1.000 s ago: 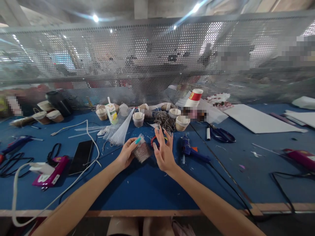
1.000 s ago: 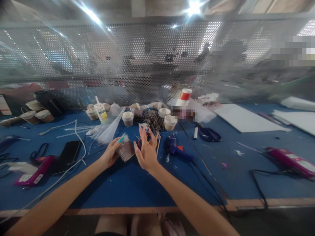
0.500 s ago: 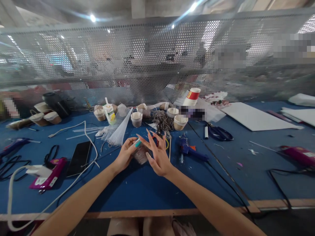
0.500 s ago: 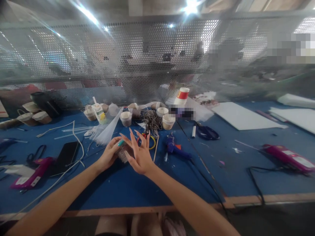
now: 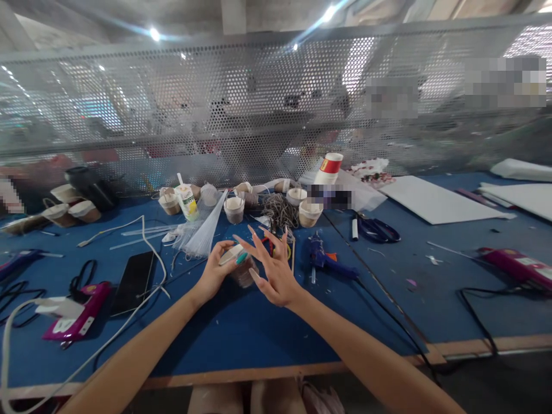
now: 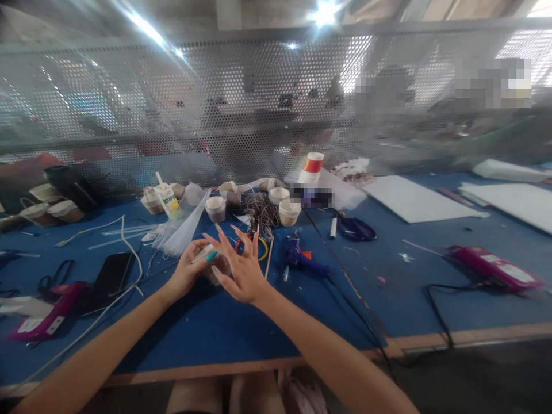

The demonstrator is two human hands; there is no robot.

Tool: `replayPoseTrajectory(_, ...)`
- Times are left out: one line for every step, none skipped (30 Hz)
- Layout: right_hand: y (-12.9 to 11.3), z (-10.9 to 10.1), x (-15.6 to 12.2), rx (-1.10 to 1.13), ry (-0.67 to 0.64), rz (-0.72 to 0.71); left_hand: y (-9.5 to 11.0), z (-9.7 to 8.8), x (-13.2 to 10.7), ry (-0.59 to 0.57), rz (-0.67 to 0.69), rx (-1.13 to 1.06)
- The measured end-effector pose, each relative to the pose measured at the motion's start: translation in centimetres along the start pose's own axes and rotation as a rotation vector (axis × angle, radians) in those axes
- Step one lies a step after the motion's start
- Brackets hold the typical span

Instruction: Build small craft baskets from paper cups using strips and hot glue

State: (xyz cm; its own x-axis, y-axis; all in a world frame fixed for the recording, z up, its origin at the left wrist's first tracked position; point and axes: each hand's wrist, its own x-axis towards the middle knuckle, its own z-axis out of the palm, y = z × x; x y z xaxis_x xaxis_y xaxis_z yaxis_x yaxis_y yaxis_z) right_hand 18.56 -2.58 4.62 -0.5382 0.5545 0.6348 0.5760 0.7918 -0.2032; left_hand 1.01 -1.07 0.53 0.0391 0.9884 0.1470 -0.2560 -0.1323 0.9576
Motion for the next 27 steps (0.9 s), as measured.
replayPoseTrajectory(0.0,0.0,0.0,-0.007,-0.013,-0.012,0.0,0.0,0.0,-0.005,0.009,0.000)
replayPoseTrajectory(0.1,0.0,0.0,-0.019,-0.022,-0.022,0.0,-0.1,0.0,-0.011,0.017,-0.005)
replayPoseTrajectory(0.2,0.0,0.0,-0.036,-0.028,-0.028,0.0,-0.1,0.0,-0.014,0.022,-0.013)
replayPoseTrajectory(0.2,0.0,0.0,-0.058,-0.031,-0.032,0.1,-0.1,0.0,-0.014,0.027,-0.022)
replayPoseTrajectory(0.3,0.0,0.0,-0.085,-0.033,-0.034,0.1,0.0,0.0,-0.011,0.030,-0.029)
replayPoseTrajectory(0.3,0.0,-0.1,-0.113,-0.036,-0.035,0.2,0.0,0.0,-0.007,0.029,-0.036)
replayPoseTrajectory(0.3,0.0,-0.1,-0.141,-0.040,-0.034,0.3,0.1,0.0,-0.004,0.026,-0.043)
replayPoseTrajectory(0.4,0.0,-0.1,-0.165,-0.044,-0.033,0.4,0.1,0.0,-0.004,0.020,-0.052)
replayPoseTrajectory(0.3,0.0,-0.1,-0.184,-0.050,-0.030,0.5,0.2,0.0,-0.007,0.011,-0.065)
replayPoseTrajectory(0.3,0.0,-0.1,-0.195,-0.057,-0.029,0.6,0.3,0.0,-0.011,0.000,-0.082)
replayPoseTrajectory(0.2,0.0,-0.1,-0.200,-0.064,-0.027,0.7,0.3,-0.1,-0.013,-0.013,-0.103)
replayPoseTrajectory(0.2,0.0,-0.1,-0.198,-0.073,-0.027,0.8,0.4,-0.1,-0.013,-0.026,-0.126)
replayPoseTrajectory(0.1,0.1,0.0,-0.189,-0.084,-0.026,0.8,0.4,-0.1,-0.010,-0.038,-0.151)
replayPoseTrajectory(0.0,0.2,0.0,-0.175,-0.095,-0.022,0.9,0.4,-0.1,-0.002,-0.050,-0.177)
replayPoseTrajectory(-0.1,0.3,0.0,-0.158,-0.109,-0.015,0.9,0.4,-0.1,0.011,-0.062,-0.200)
replayPoseTrajectory(-0.2,0.5,0.0,-0.139,-0.124,-0.002,0.9,0.3,-0.1,0.026,-0.074,-0.218)
replayPoseTrajectory(-0.2,0.7,-0.1,-0.121,-0.136,0.016,0.9,0.3,-0.1,0.043,-0.086,-0.230)
replayPoseTrajectory(-0.1,1.0,-0.1,-0.105,-0.142,0.043,0.9,0.2,0.0,0.063,-0.099,-0.240)
replayPoseTrajectory(0.1,1.2,-0.2,-0.091,-0.135,0.084,1.0,0.1,0.1,0.080,-0.112,-0.248)
replayPoseTrajectory(0.4,1.3,-0.2,-0.075,-0.115,0.142,1.0,0.0,0.2,0.096,-0.123,-0.256)
replayPoseTrajectory(0.8,1.4,-0.2,-0.053,-0.081,0.213,1.1,0.0,0.3,0.112,-0.131,-0.265)
replayPoseTrajectory(1.3,1.4,-0.1,-0.021,-0.031,0.292,1.1,-0.1,0.4,0.131,-0.137,-0.273)
replayPoseTrajectory(1.8,1.2,0.0,0.023,0.025,0.372,1.2,-0.2,0.5,0.153,-0.141,-0.278)
replayPoseTrajectory(2.3,1.0,0.1,0.081,0.089,0.438,1.2,-0.3,0.7,0.176,-0.145,-0.279)
replayPoseTrajectory(2.8,0.7,0.3,0.158,0.157,0.493,1.2,-0.3,0.8,0.199,-0.150,-0.275)
replayPoseTrajectory(3.3,0.4,0.5,0.260,0.220,0.550,1.2,-0.4,0.9,0.220,-0.155,-0.268)
replayPoseTrajectory(3.8,0.1,0.7,0.389,0.268,0.608,1.2,-0.5,1.0,0.234,-0.161,-0.258)
